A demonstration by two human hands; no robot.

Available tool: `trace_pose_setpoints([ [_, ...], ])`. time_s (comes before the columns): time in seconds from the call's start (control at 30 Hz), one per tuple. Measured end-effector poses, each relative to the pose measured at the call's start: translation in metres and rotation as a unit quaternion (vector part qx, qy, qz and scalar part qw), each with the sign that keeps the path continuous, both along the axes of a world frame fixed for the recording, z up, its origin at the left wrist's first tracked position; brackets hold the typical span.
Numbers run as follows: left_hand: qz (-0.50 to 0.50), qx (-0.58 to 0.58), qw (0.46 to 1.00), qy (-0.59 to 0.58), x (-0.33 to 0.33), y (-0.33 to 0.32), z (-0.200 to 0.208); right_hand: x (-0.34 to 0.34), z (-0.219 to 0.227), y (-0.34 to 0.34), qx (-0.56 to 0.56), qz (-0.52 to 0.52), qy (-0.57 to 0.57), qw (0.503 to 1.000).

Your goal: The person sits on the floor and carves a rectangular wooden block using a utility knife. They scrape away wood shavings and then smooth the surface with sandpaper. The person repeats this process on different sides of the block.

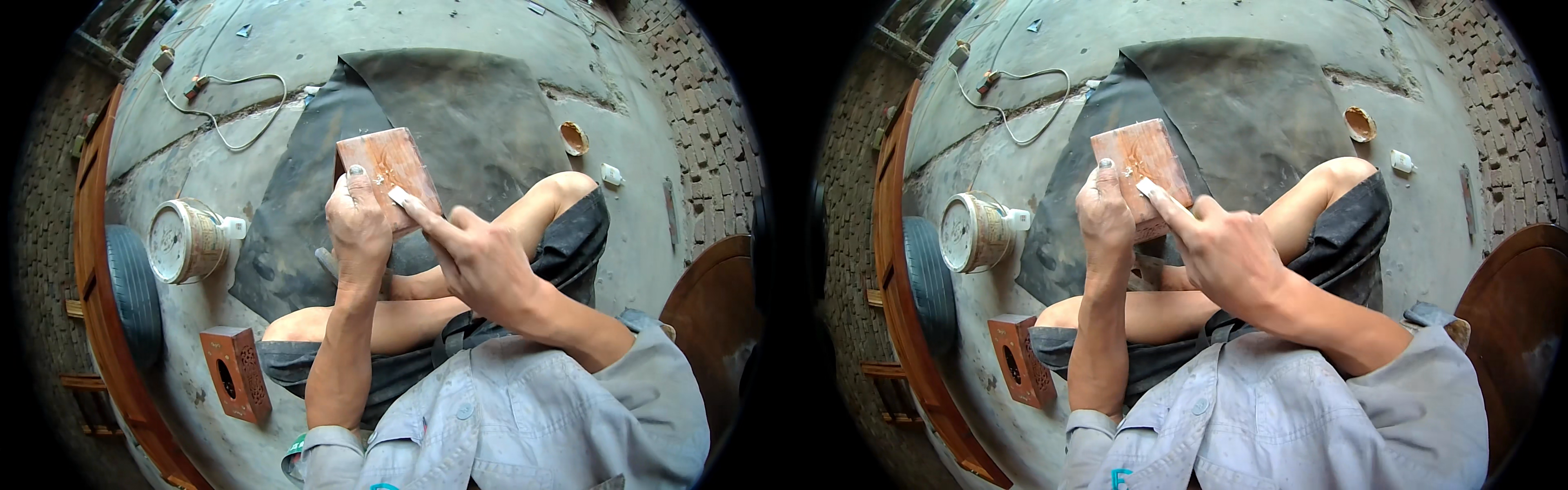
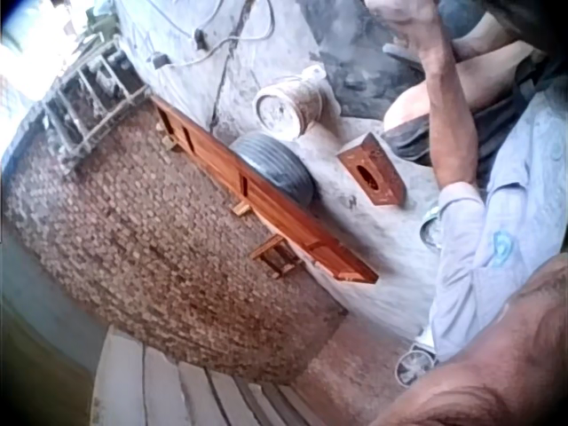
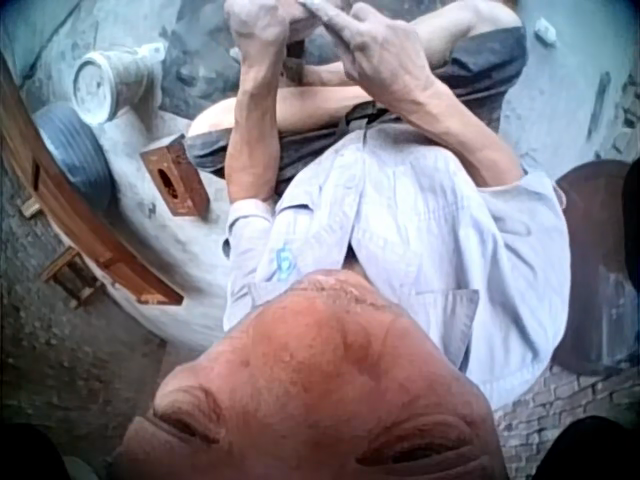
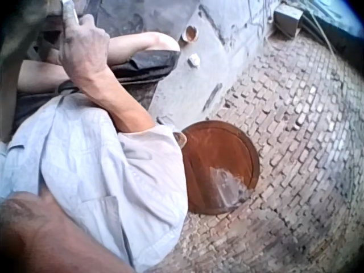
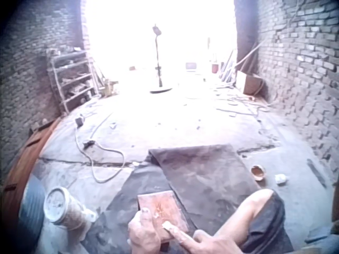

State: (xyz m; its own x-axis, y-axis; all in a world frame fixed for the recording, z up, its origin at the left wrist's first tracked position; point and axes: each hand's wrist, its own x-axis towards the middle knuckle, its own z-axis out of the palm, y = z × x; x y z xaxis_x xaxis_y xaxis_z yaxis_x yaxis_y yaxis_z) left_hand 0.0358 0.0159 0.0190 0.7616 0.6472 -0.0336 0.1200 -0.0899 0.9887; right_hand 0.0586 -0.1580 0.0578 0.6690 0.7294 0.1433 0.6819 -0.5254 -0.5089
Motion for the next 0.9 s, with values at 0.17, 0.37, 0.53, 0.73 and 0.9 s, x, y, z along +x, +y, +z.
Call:
trace_pose_setpoints([
  [0.17, -0.001, 0.015, 1.000, 0.017, -0.002, 0.003, 0.001, 0.005, -0.011, 0.011, 0.032, -0.009, -0.021, 0.999],
  [0.37, 0.003, -0.006, 1.000, 0.025, 0.004, -0.002, 0.001, 0.023, -0.020, 0.018, 0.051, -0.016, -0.060, 0.997],
  [0.53, 0.009, 0.018, 0.999, 0.026, 0.004, -0.002, 0.002, 0.001, -0.003, 0.000, -0.015, -0.014, -0.003, 1.000],
  [0.73, 0.001, 0.005, 0.999, 0.042, 0.002, -0.006, 0.011, 0.007, -0.009, 0.007, 0.015, -0.009, -0.017, 1.000],
  [0.9, -0.006, 0.107, 0.993, 0.041, 0.002, -0.010, 0.009, 0.030, -0.021, 0.027, 0.063, -0.030, -0.082, 0.994],
])
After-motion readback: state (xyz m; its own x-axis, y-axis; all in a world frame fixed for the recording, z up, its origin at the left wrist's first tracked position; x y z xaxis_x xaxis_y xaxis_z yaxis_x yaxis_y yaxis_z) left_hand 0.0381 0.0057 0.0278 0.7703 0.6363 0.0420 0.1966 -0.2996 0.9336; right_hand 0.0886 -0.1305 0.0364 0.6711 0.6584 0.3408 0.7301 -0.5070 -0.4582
